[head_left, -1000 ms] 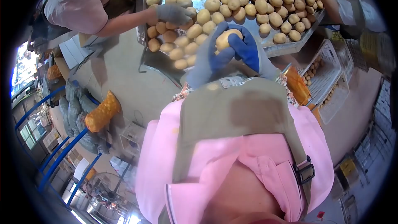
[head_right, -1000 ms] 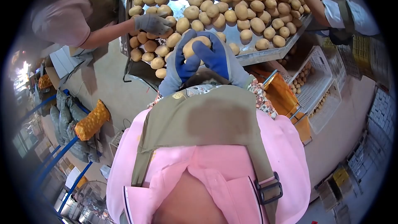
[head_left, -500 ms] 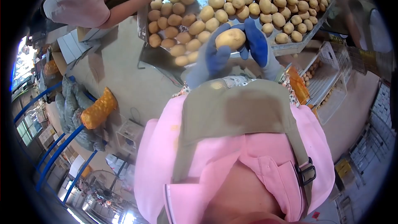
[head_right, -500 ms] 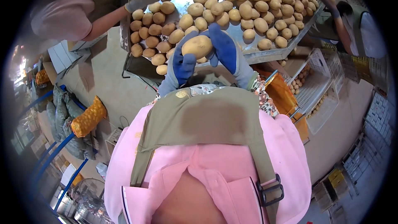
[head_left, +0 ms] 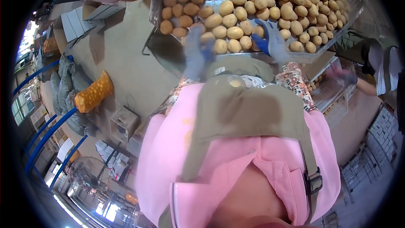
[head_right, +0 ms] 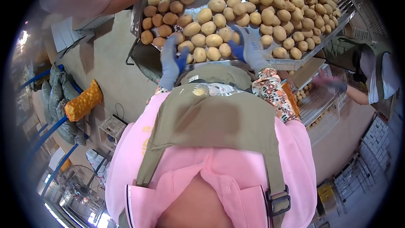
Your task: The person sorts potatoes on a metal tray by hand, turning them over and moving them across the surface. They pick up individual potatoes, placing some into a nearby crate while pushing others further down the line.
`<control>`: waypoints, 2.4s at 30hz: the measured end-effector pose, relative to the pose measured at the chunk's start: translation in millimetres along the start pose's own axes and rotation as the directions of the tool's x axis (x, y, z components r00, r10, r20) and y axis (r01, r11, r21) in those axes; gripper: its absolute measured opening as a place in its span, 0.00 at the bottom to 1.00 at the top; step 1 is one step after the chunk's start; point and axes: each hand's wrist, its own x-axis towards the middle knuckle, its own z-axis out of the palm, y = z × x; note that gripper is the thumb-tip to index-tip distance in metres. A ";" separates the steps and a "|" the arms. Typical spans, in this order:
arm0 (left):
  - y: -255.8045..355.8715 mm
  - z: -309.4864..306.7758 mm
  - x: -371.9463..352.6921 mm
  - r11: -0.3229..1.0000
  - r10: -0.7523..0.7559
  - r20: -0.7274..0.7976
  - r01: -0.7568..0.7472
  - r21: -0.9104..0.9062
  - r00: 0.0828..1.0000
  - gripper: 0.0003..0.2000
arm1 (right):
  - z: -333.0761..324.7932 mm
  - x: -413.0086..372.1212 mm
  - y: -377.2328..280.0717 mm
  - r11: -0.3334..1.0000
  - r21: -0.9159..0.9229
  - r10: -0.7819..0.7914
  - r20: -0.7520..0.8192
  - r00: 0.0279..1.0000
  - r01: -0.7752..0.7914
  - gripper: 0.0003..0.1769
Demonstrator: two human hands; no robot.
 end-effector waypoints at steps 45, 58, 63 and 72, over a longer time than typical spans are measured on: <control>-82.6 -37.5 21.2 0.526 0.020 0.344 -0.302 0.795 0.939 0.32 | 78.8 30.2 -48.3 0.775 0.596 -0.314 0.649 0.693 -0.208 0.19; -75.8 1.4 74.6 0.635 0.274 0.048 -0.218 0.741 0.960 0.35 | 77.6 44.2 -81.0 0.872 0.490 -0.406 0.729 0.551 -0.006 0.20; -61.3 -7.3 44.4 0.449 0.015 0.301 -0.275 0.850 0.954 0.39 | 105.4 34.6 27.2 0.887 0.444 -0.095 0.449 0.889 -0.130 0.22; -74.9 -38.4 15.2 0.298 0.224 0.070 -0.137 0.945 0.972 0.35 | 71.1 15.4 -31.9 0.727 0.419 -0.091 0.844 0.529 -0.544 0.26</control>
